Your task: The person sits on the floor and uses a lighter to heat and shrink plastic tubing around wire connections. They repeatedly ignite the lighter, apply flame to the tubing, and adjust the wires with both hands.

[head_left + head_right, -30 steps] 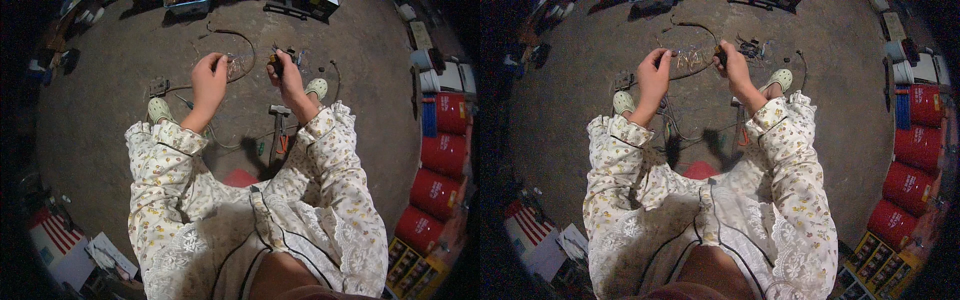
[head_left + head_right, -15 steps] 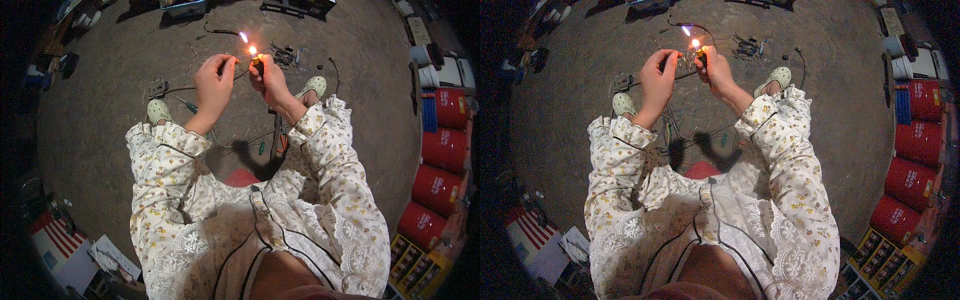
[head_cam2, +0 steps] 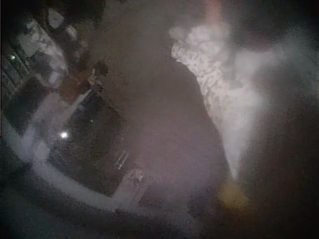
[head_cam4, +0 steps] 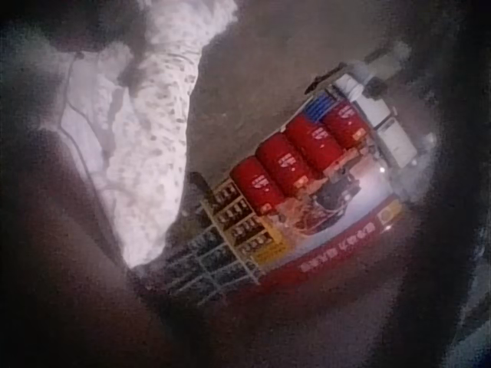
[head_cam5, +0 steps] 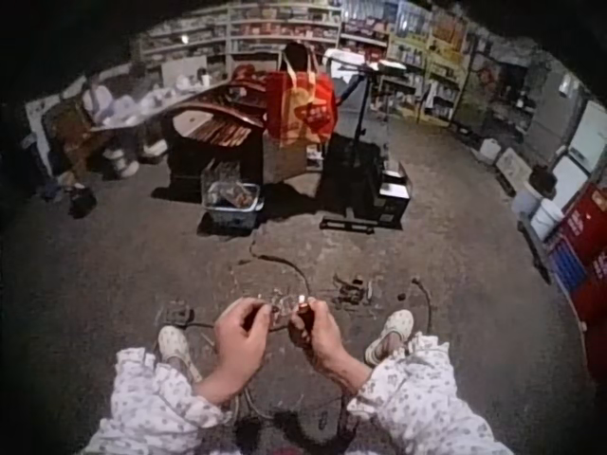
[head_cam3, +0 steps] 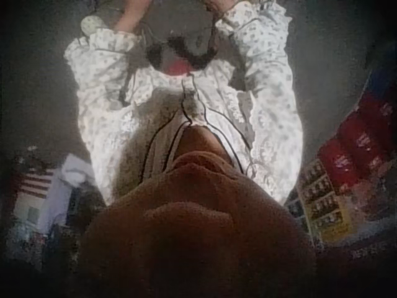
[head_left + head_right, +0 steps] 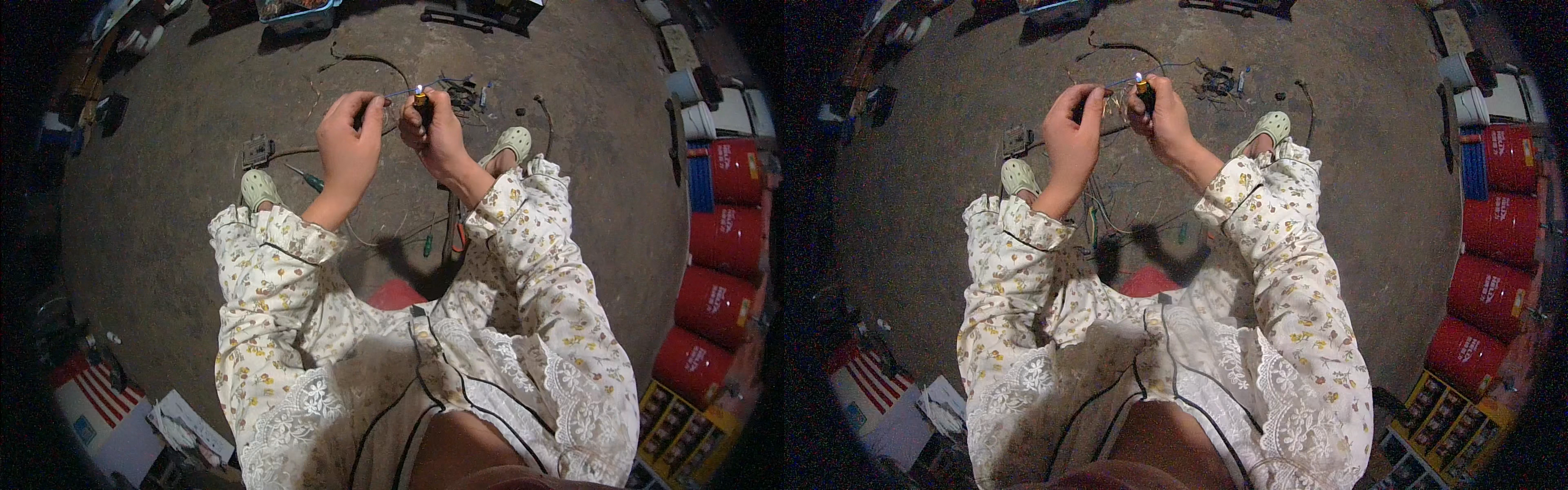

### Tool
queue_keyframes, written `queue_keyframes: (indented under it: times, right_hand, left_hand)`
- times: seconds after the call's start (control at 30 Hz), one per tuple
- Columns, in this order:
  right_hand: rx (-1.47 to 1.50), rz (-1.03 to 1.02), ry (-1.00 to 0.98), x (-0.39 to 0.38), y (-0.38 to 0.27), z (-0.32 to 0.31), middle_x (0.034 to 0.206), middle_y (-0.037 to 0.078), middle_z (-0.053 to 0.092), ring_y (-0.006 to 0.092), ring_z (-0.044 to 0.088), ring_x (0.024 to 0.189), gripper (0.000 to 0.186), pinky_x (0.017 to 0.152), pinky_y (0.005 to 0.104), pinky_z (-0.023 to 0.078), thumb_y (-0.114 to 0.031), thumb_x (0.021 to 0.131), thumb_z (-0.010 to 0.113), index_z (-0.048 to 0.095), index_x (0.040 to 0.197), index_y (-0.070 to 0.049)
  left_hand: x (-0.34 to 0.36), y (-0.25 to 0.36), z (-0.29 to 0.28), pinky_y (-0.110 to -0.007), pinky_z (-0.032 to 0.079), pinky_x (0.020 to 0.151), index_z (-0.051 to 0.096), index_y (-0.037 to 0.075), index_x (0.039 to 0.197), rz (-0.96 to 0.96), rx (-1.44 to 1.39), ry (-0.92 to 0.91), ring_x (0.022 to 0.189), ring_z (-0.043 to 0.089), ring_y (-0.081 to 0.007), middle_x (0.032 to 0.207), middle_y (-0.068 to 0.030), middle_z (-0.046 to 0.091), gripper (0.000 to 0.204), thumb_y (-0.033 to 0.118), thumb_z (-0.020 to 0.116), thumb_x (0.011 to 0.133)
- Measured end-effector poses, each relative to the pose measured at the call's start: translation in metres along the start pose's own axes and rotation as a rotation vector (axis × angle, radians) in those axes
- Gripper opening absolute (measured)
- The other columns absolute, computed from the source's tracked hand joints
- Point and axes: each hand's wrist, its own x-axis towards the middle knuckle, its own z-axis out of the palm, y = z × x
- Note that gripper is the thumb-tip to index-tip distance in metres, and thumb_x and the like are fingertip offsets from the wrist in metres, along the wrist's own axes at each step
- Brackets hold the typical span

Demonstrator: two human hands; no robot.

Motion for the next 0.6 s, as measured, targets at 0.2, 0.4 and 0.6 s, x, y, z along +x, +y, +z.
queue_keyframes:
  times: [0.2, 0.4, 0.6]
  right_hand:
    - [0.024, -0.015, 0.039, 0.0000, -0.0011, 0.0022, 0.050, -0.003, 0.035, 0.0078, 0.027, 0.041, 0.042, 0.039, 0.0235, 0.019, -0.041, 0.089, 0.032, 0.040, 0.061, -0.011]
    - [0.028, 0.008, 0.019, -0.0030, -0.0051, 0.0063, 0.048, -0.004, 0.030, 0.0076, 0.024, 0.040, 0.043, 0.039, 0.0225, 0.020, -0.039, 0.089, 0.031, 0.037, 0.058, -0.010]
    - [0.042, 0.008, -0.023, -0.0021, -0.0063, 0.0049, 0.049, -0.003, 0.035, 0.0082, 0.027, 0.041, 0.043, 0.040, 0.0240, 0.020, -0.040, 0.088, 0.032, 0.040, 0.058, -0.011]
  left_hand:
    - [-0.0003, 0.0031, 0.0002, -0.028, 0.043, 0.059, 0.061, -0.001, 0.082, 0.021, 0.007, 0.007, 0.065, 0.056, -0.0184, 0.075, -0.0094, 0.059, 0.014, 0.012, 0.056, 0.082]
    - [0.0000, 0.0026, -0.0013, -0.027, 0.044, 0.066, 0.061, -0.002, 0.087, 0.002, 0.062, -0.038, 0.073, 0.058, -0.0152, 0.080, -0.0086, 0.062, 0.018, 0.016, 0.058, 0.084]
    - [0.0008, 0.0013, 0.0000, -0.025, 0.044, 0.065, 0.061, -0.002, 0.087, -0.011, 0.033, -0.039, 0.073, 0.057, -0.0131, 0.079, -0.0077, 0.062, 0.018, 0.015, 0.057, 0.084]
